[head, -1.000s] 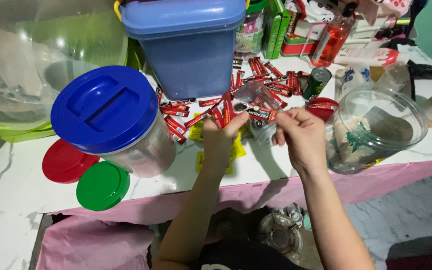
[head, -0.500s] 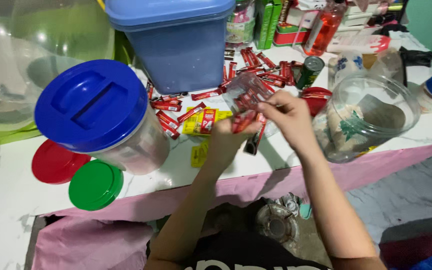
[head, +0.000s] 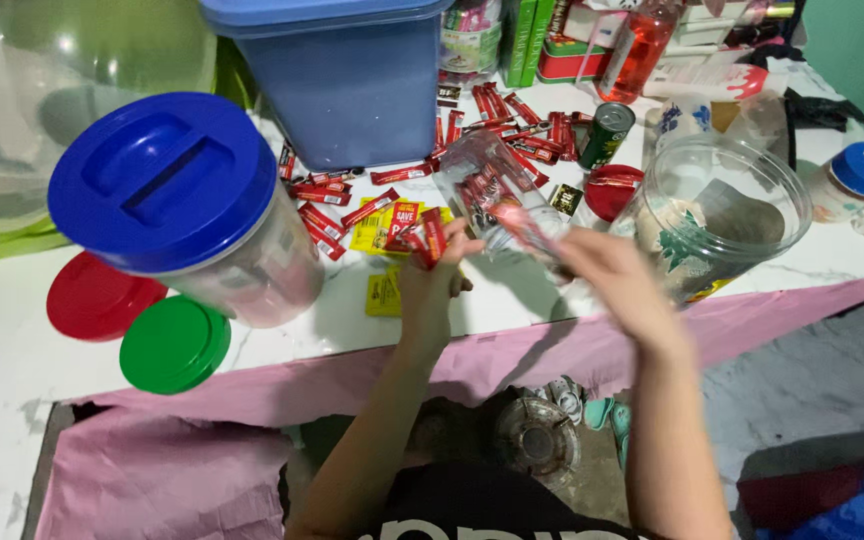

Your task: The person sorts small red and yellow sachets on a cluttered table, placing them into a clear plastic jar. They repeatedly pick up sachets, arrange them, and transfer them into the jar while other containers and items remain on the table.

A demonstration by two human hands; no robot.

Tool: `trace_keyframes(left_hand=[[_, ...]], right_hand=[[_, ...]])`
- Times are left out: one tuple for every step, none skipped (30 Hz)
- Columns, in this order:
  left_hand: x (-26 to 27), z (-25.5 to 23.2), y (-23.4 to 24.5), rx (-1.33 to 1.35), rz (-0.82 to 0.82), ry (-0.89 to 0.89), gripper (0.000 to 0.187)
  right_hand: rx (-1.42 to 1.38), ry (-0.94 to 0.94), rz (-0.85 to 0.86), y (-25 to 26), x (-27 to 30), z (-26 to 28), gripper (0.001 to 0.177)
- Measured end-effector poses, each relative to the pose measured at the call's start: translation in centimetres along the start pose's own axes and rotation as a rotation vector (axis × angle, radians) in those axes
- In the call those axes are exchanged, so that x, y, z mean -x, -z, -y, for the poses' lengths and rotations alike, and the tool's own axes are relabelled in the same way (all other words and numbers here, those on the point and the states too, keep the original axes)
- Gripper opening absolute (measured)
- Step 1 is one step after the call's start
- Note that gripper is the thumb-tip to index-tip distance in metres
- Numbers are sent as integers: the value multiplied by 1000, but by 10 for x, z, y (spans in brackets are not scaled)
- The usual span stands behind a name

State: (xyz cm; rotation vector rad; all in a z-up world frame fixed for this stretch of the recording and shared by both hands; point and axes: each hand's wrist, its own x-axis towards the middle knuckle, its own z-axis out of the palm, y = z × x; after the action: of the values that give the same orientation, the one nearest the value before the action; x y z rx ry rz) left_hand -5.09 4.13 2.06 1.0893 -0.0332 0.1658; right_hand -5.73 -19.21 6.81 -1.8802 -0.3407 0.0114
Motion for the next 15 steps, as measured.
trace_keyframes(left_hand=[[0,2,2,-5,-33,31,28],[-1,4,7,-11,-64,59,26],[-2,7,10,-16,-94,88,25],[0,11,13,-7,-90,101,24],[4,15,16,3,-86,114,26],[5,19,17,11,-82,121,32],[8,22,19,38,-45,141,35],[12,24,18,64,-6,159,39],[15,24,17,90,32,176,44],[15,23,15,80,22,215,43],[16,21,12,71,11,254,43],[24,18,10,61,-5,309,43],[30,15,8,109,-45,347,32],[31,11,5,157,-79,380,21],[35,7,3,206,-114,413,12]], right_hand=[[-507,128,120,12,9,2,20],[-384,114,126,14,6,2,20],[-261,100,132,14,4,1,21],[-139,78,137,13,5,0,22],[-17,58,143,10,6,0,25],[105,43,149,7,3,-1,27],[227,29,154,5,3,-1,30],[169,38,168,3,2,0,31],[111,47,181,0,3,0,31],[55,61,196,-2,3,0,32],[-1,73,211,-5,2,0,33],[-64,70,228,-9,9,-2,33],[-127,65,244,-12,14,-4,34],[-197,47,229,-15,16,-6,30],[-268,29,213,-17,17,-7,25]])
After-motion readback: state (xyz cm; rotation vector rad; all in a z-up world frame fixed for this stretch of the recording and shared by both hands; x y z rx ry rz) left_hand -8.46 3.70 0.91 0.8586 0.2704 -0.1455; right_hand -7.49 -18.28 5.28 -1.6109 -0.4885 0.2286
